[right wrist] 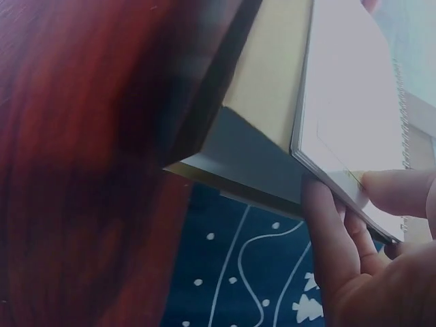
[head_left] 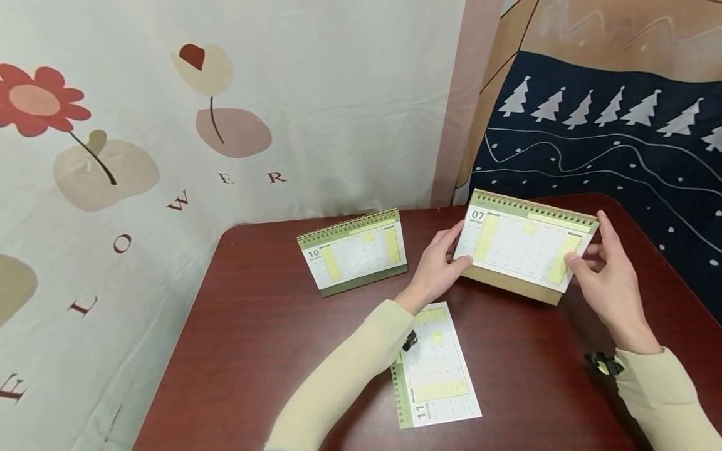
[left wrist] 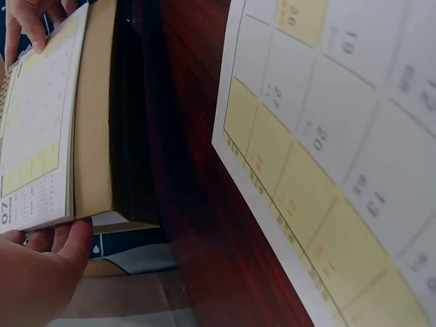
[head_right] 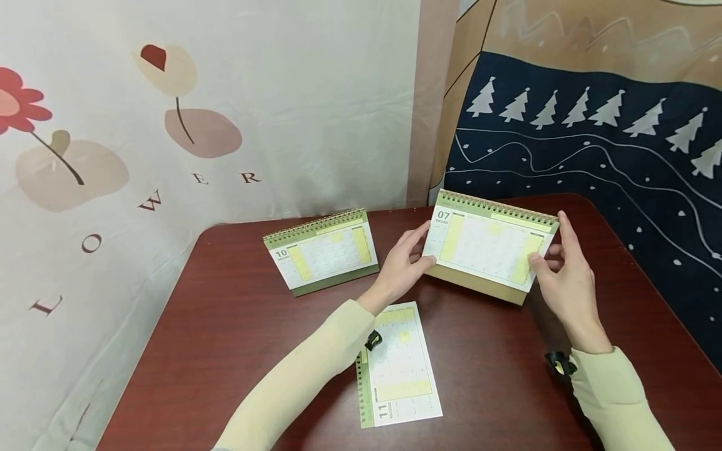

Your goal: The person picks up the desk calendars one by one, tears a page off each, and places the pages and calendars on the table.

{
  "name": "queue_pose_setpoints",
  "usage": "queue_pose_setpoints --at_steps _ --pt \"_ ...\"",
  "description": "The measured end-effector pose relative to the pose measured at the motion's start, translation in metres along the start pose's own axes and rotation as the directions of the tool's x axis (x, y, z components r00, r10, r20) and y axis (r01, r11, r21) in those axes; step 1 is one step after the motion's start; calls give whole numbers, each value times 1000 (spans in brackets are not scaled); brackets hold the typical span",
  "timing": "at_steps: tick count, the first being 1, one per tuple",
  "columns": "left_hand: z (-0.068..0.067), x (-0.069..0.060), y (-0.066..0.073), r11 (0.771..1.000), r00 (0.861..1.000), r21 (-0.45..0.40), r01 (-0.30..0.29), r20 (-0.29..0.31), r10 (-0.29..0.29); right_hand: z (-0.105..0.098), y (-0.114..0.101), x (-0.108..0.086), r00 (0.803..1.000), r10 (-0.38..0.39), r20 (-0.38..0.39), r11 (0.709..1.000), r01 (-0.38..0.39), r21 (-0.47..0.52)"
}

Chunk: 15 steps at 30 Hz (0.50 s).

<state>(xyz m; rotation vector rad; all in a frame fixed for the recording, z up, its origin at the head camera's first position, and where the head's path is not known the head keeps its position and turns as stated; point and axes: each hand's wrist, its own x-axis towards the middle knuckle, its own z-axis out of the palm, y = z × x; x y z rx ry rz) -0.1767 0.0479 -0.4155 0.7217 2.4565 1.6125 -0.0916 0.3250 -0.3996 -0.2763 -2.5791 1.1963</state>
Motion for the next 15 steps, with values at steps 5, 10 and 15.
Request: queue_pose_setpoints --at_steps 5,10,15 --pt "-8 -7 1 998 999 -36 -41 -25 40 -2 -7 -4 999 -22 24 999 21 42" --pt "-20 -15 6 995 997 -77 -63 -45 60 -3 -14 -6 998 -25 50 997 21 70" --pt "-32 -22 11 991 998 -114 -67 -21 65 -4 -20 -8 998 -31 56 996 26 80"
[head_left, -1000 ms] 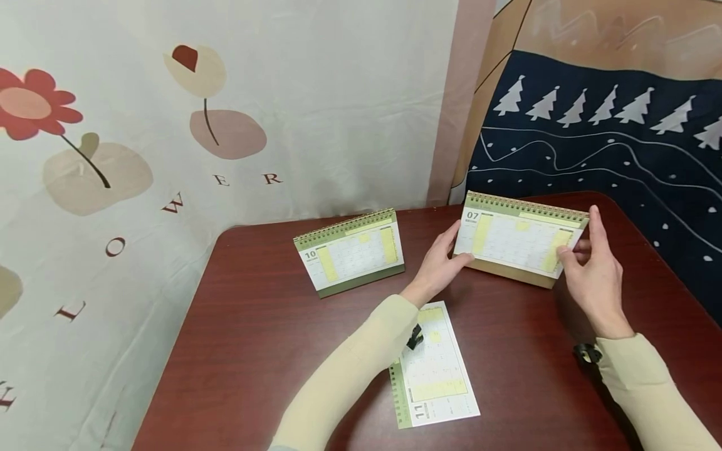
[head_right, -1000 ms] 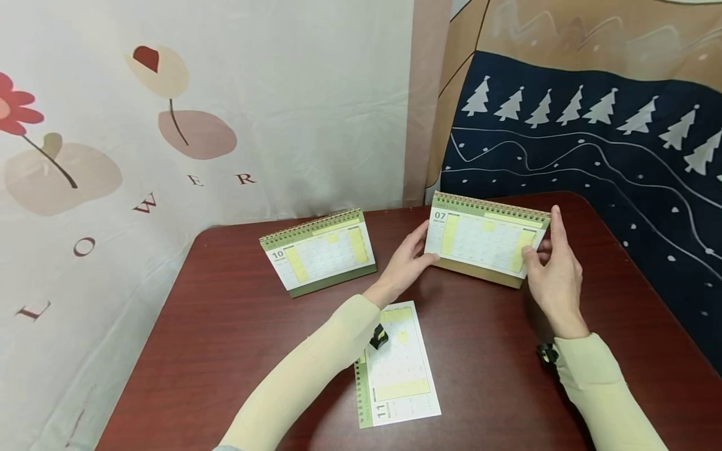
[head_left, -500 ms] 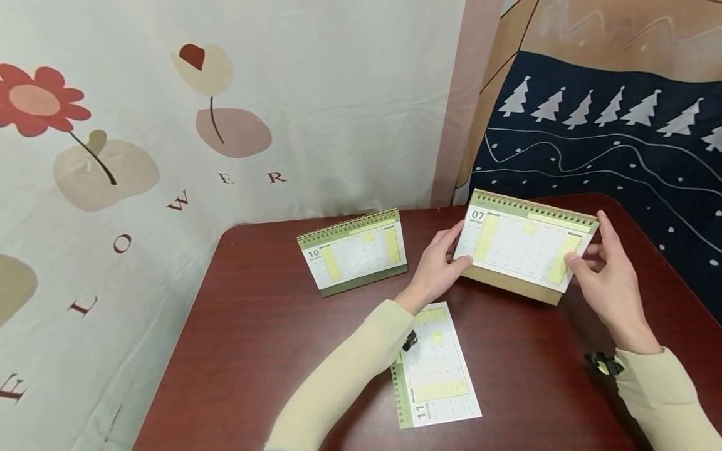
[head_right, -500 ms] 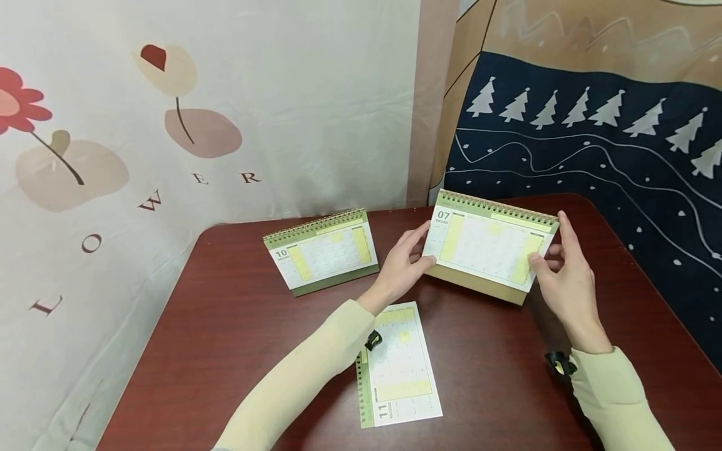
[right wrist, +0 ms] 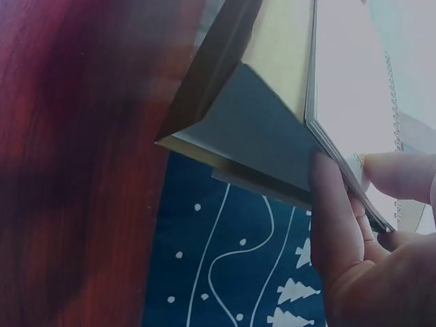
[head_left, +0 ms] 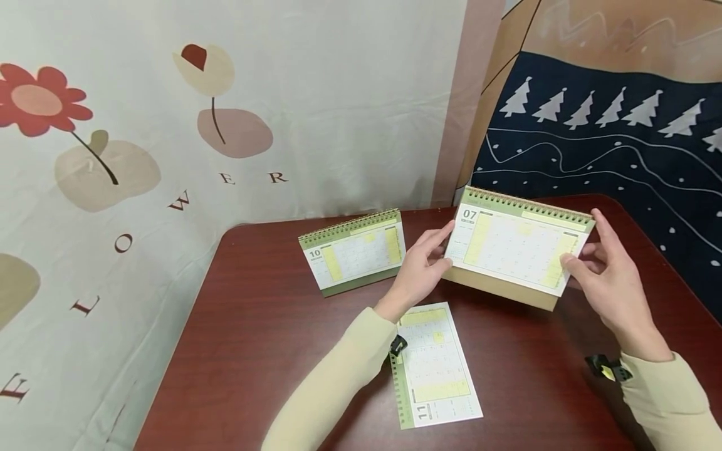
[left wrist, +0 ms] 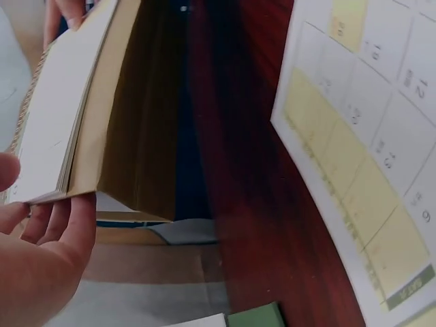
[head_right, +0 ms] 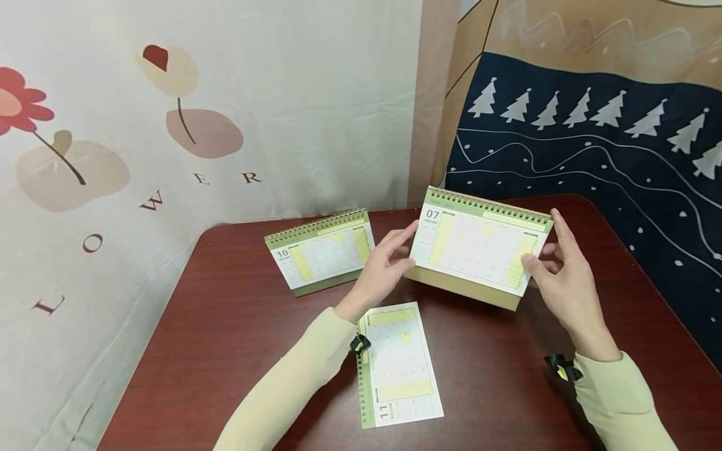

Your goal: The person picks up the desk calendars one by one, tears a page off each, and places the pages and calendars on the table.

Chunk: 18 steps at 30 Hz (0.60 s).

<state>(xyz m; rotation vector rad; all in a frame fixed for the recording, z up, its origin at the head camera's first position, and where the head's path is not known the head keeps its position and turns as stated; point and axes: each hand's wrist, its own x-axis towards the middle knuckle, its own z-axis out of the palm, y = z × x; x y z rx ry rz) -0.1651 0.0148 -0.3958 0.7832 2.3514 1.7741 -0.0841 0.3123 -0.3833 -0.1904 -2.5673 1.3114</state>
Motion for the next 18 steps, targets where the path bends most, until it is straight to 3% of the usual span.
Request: queue_pose_setpoints --at_steps 8,18 --pt "-15 -5 8 997 995 -62 -37 89 42 -1 -8 0 999 -33 18 997 32 73" --pt "-23 -12 14 984 984 -173 30 176 1 -5 -13 0 999 -7 54 998 3 66"
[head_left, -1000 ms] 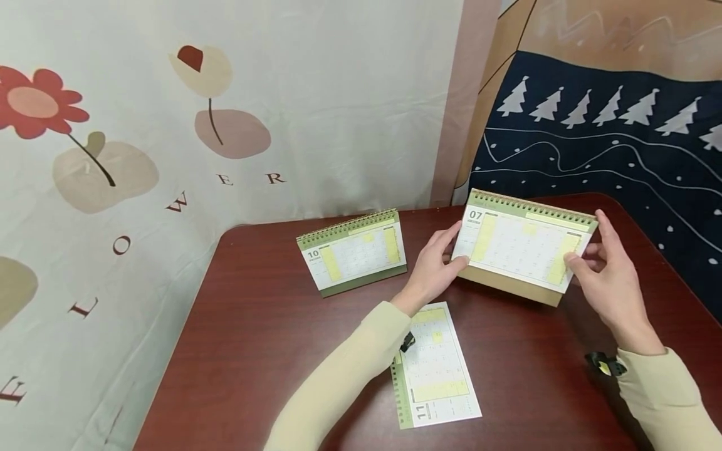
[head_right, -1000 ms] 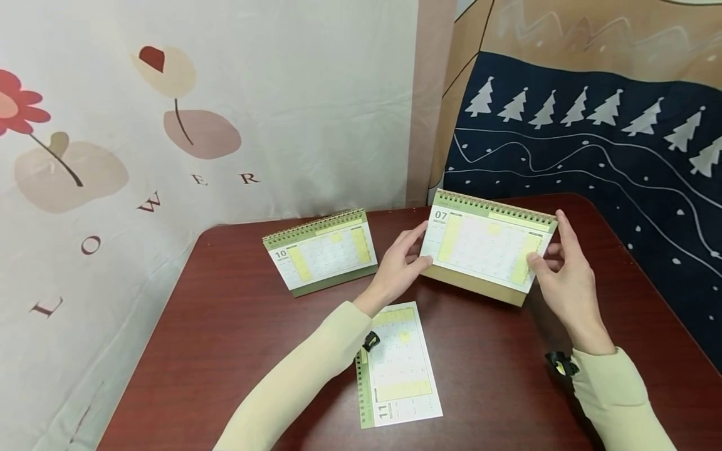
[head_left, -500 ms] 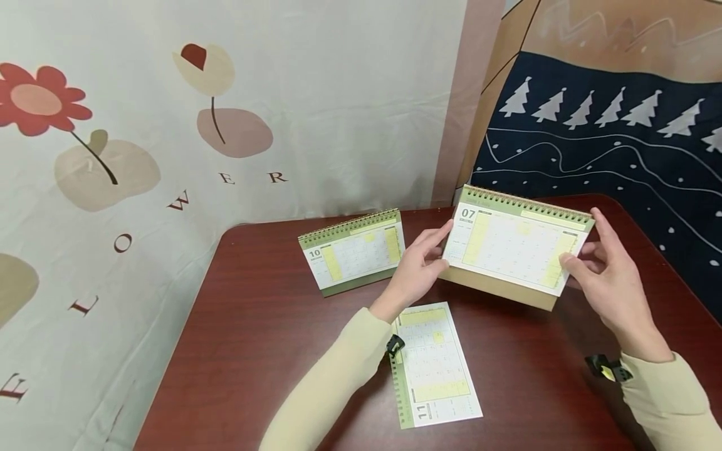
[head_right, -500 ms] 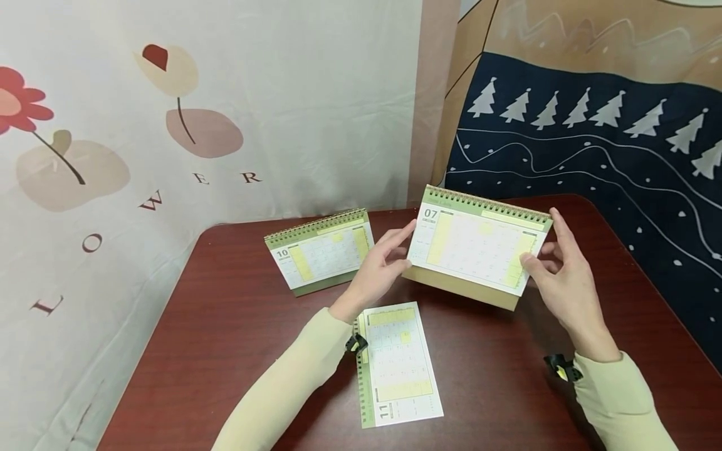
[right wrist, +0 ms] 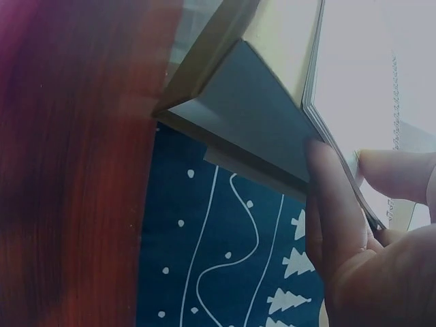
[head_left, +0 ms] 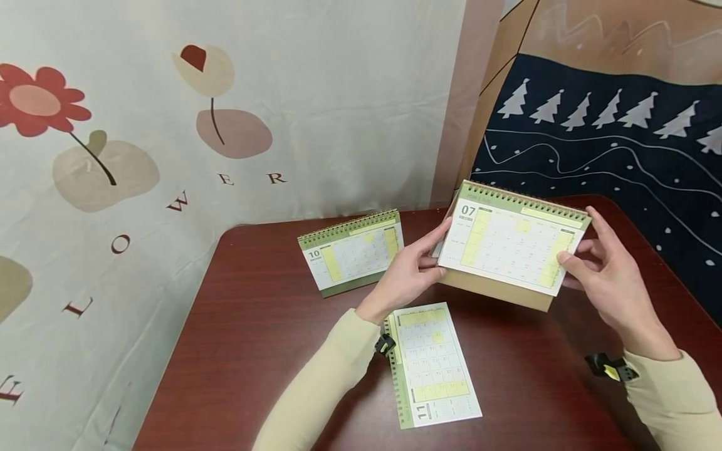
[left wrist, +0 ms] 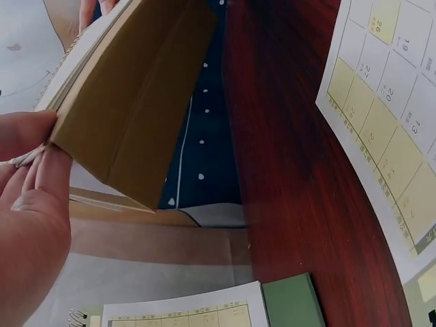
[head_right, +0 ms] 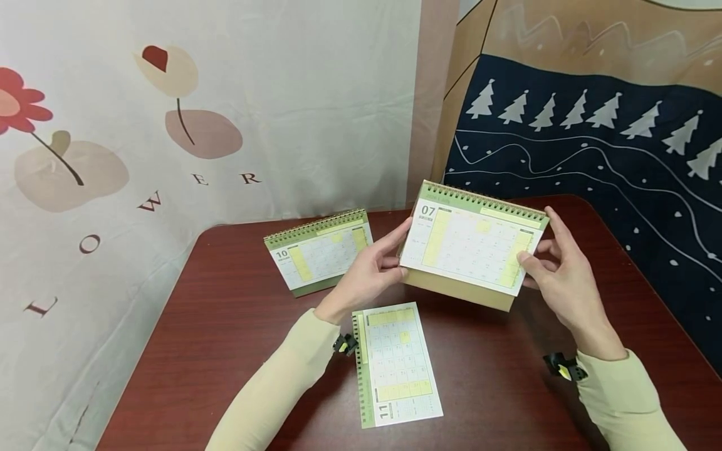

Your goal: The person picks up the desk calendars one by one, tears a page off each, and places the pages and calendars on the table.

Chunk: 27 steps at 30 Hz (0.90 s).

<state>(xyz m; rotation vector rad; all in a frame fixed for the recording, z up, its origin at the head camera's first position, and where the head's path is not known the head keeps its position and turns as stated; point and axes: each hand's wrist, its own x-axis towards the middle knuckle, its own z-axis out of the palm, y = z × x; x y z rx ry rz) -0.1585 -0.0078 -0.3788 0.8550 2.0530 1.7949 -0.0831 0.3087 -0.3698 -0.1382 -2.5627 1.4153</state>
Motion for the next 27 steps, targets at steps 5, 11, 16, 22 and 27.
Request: queue_pose_setpoints --at_steps 5,11,16,22,27 --pt "1 -1 -1 997 1000 -80 -22 16 23 -3 -1 1 1000 -5 9 1000 5 -4" --pt "1 -2 -3 986 999 -157 47 23 -44 -6 -2 2 999 -12 29 1000 13 -19" --pt "0 -2 -5 980 993 -171 100 82 -87 -7 -3 2 999 -20 40 999 22 -41" --pt "0 -4 -9 958 988 -252 141 100 -119 -4 -7 3 1000 -18 9 998 18 -58" --pt "3 -6 -9 932 985 -318 174 69 -160 1 -11 3 998 -25 -63 994 18 -105"
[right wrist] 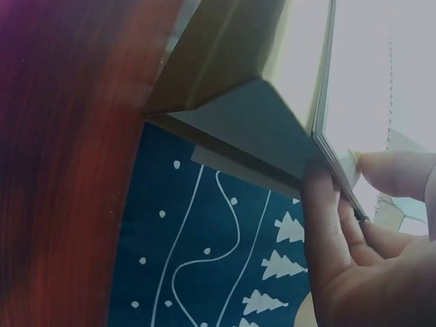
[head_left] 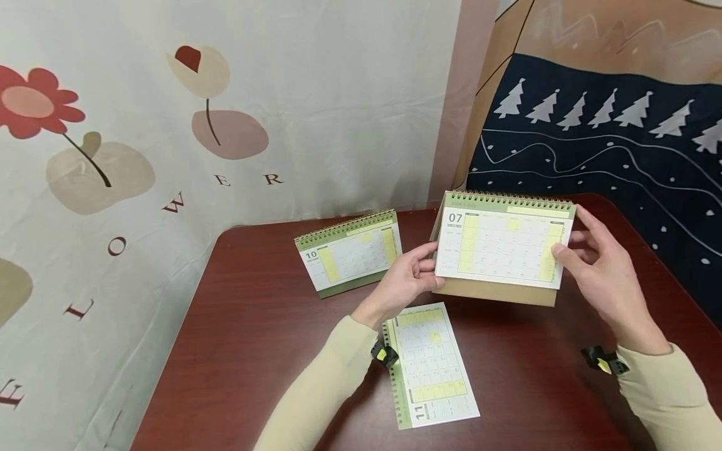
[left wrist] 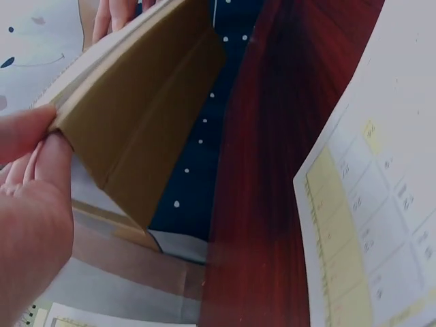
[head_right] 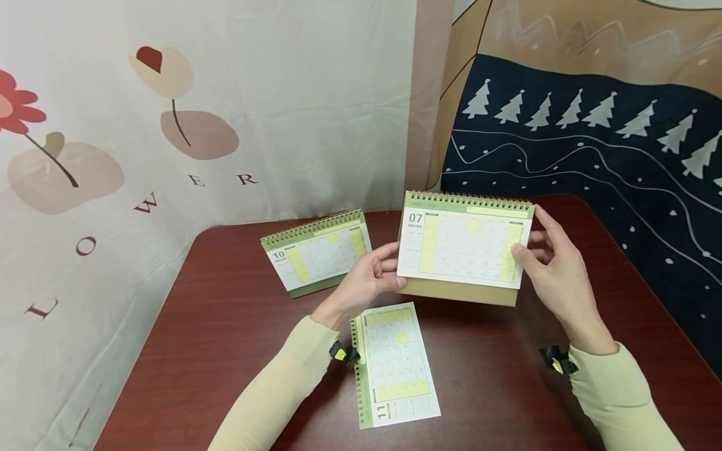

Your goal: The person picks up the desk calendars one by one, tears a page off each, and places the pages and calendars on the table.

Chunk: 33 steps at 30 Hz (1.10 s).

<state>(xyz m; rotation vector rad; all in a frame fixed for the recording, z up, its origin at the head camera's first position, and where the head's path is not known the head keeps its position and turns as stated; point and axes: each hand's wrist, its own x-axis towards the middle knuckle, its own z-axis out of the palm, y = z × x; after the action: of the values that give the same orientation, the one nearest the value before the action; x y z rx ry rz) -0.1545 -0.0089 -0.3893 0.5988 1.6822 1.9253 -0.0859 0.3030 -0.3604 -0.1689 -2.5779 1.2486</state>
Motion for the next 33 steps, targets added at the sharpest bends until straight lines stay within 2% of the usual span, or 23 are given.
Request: queue_pose_setpoints --at_steps 8,12,14,18,22,26,29,33 --pt "4 -4 -6 999 996 -46 -24 -85 20 11 -4 -3 995 -30 -99 999 26 -44" --pt "5 -5 -8 997 993 -75 -33 -120 24 22 -8 -7 975 -140 -175 987 124 -99" --pt "6 -6 -9 996 991 -86 -37 -133 26 28 -12 -10 955 -215 -205 972 188 -142" --pt "7 -5 -9 994 989 -100 -48 -147 33 40 -19 -15 898 -371 -234 920 321 -227" --pt "8 -5 -11 991 986 -114 -69 -157 50 51 -25 -19 828 -508 -239 852 441 -281" --pt "9 -4 -12 989 984 -127 -78 -170 56 58 -30 -20 765 -617 -186 773 544 -326" --pt "9 -4 -12 988 983 -131 -76 -177 52 62 -32 -19 742 -663 -102 726 604 -328" --pt "10 -5 -11 989 983 -129 -75 -175 52 68 -33 -16 725 -688 -6 690 653 -313"
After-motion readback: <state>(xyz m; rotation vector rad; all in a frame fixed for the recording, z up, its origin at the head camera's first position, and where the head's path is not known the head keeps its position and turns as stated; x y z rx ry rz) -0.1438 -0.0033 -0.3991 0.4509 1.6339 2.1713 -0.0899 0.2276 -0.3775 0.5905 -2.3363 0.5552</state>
